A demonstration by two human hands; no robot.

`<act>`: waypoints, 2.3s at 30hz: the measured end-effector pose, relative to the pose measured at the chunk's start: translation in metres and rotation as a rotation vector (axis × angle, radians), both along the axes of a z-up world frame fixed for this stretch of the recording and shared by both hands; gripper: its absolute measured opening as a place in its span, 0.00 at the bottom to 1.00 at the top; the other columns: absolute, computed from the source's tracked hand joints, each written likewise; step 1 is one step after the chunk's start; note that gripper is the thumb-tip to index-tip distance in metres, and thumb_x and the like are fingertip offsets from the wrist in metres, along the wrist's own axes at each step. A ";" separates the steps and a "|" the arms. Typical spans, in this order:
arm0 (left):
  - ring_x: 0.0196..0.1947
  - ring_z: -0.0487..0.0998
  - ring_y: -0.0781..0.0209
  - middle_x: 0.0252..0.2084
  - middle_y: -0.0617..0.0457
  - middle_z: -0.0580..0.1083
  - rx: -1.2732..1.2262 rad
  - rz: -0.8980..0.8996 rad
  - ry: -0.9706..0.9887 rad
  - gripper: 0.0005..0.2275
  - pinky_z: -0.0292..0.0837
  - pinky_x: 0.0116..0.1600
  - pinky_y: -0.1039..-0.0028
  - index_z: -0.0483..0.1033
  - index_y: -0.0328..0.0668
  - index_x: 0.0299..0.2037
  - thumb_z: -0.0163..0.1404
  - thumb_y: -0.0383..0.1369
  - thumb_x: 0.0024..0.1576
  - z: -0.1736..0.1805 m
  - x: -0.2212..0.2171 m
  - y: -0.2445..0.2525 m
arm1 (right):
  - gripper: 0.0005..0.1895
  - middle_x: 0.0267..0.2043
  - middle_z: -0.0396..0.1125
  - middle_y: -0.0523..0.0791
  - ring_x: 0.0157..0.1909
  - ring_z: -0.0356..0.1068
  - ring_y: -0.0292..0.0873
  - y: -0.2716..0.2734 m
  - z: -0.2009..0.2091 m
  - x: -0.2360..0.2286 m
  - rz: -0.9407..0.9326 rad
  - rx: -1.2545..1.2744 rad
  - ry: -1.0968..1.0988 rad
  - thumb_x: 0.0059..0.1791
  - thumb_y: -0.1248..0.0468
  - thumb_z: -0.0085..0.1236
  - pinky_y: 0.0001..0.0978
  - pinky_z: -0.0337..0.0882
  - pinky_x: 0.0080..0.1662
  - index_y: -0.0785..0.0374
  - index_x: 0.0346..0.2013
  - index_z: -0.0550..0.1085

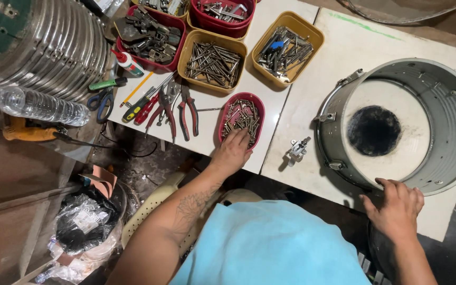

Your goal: The person sorts through various containers of screws, bolts, and other hardware on a workbench. They pick up and examine small metal pieces, moving them between different bins and occasionally handling a metal bucket.

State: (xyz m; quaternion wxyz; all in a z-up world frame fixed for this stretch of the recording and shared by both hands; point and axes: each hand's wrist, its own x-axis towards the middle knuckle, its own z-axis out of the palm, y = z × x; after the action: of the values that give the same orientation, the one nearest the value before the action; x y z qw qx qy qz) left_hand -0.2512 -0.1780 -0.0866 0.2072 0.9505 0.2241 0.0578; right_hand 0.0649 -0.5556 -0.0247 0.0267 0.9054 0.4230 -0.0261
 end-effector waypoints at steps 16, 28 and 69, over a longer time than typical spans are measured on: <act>0.34 0.73 0.55 0.30 0.49 0.73 -0.175 0.319 0.196 0.23 0.73 0.45 0.64 0.75 0.38 0.31 0.47 0.53 0.64 0.091 0.007 0.035 | 0.39 0.55 0.70 0.50 0.63 0.67 0.59 -0.001 -0.004 -0.002 0.017 0.058 -0.031 0.41 0.38 0.60 0.53 0.49 0.77 0.49 0.63 0.75; 0.67 0.66 0.43 0.67 0.40 0.67 -0.081 0.074 0.136 0.20 0.60 0.72 0.52 0.70 0.35 0.63 0.44 0.21 0.58 0.113 0.019 0.056 | 0.38 0.58 0.69 0.51 0.64 0.64 0.59 0.004 0.005 -0.004 -0.004 0.041 0.037 0.44 0.37 0.56 0.53 0.45 0.77 0.51 0.63 0.74; 0.61 0.73 0.37 0.56 0.43 0.74 -0.199 -0.037 0.294 0.19 0.70 0.65 0.52 0.82 0.55 0.51 0.56 0.29 0.49 0.048 0.056 0.078 | 0.33 0.51 0.67 0.38 0.58 0.67 0.46 0.018 0.013 -0.015 -0.078 0.128 0.017 0.37 0.48 0.71 0.51 0.51 0.74 0.44 0.56 0.72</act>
State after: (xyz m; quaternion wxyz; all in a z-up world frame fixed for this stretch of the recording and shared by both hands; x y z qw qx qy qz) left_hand -0.1949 -0.1002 -0.0386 0.2665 0.9275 0.2389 -0.1082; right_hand 0.0502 -0.5371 -0.0120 -0.0358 0.9207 0.3885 -0.0076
